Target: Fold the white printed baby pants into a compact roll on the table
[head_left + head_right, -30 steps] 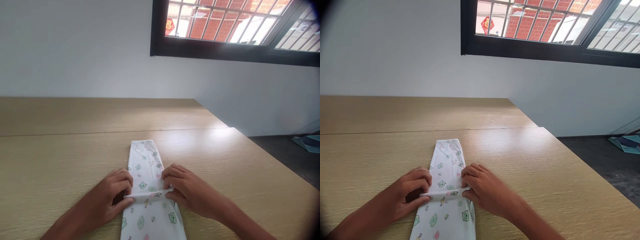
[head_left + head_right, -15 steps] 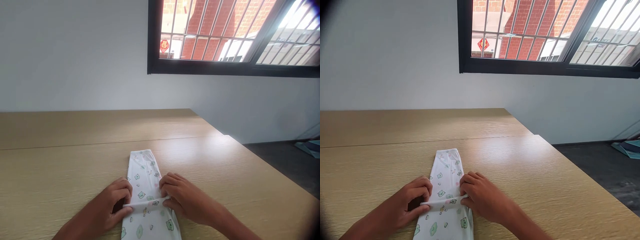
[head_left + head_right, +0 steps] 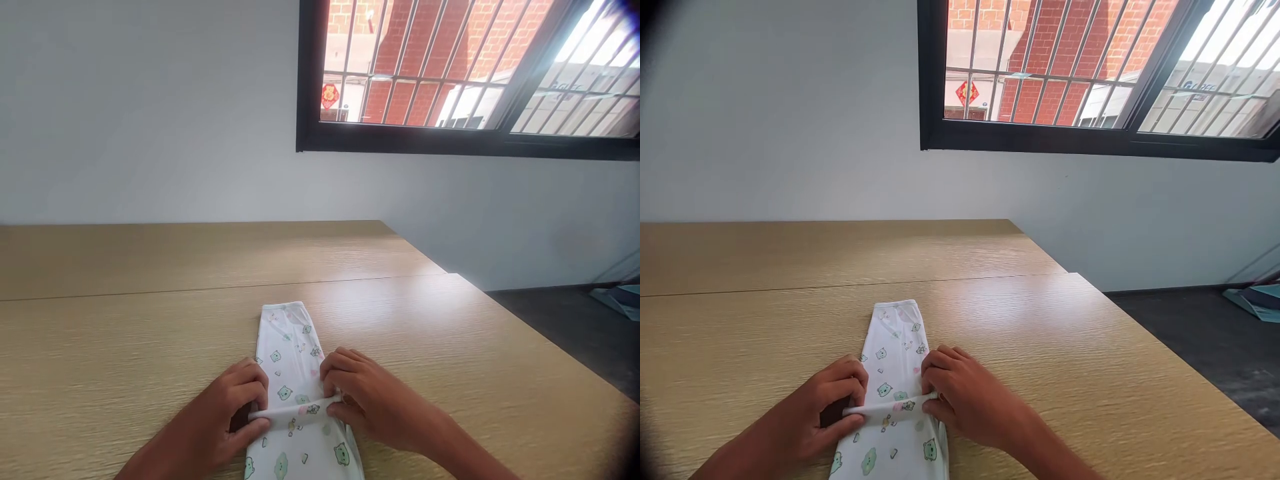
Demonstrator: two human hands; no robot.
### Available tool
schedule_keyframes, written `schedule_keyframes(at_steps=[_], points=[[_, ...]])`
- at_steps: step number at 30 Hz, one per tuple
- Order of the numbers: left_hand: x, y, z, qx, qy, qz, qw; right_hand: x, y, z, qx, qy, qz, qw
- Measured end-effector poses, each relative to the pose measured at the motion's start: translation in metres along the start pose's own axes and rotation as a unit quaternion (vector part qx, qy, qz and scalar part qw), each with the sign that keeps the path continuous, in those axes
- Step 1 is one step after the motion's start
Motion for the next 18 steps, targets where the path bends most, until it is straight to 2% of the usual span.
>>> schedule_keyframes(at_steps=[10, 12, 15, 18], points=[[0.000, -0.002, 0.003, 0.031, -0.015, 0.023, 0.999, 0.002, -0.002, 0.000, -0.037, -0.001, 0.016, 0.999], [-0.004, -0.010, 0.005, 0.037, -0.008, 0.065, 0.997, -0.001, -0.006, 0.005, -0.094, 0.016, 0.041, 0.995], [-0.018, -0.030, 0.001, 0.006, -0.019, 0.135, 0.991, -0.015, -0.015, 0.027, -0.171, 0.091, 0.112, 0.975], [-0.046, -0.046, -0.011, -0.034, -0.042, 0.150, 0.987, -0.042, -0.018, 0.051, -0.166, 0.149, 0.139, 0.965]])
Point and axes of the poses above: each hand's wrist, its own x-axis away from the middle knuckle, its own y-axis out of the palm, z = x × y, the point moved 5 cm from there along -x, towards the middle knuckle, and after that the axes turned 5 degrees about -y, right-handed, at the moved point
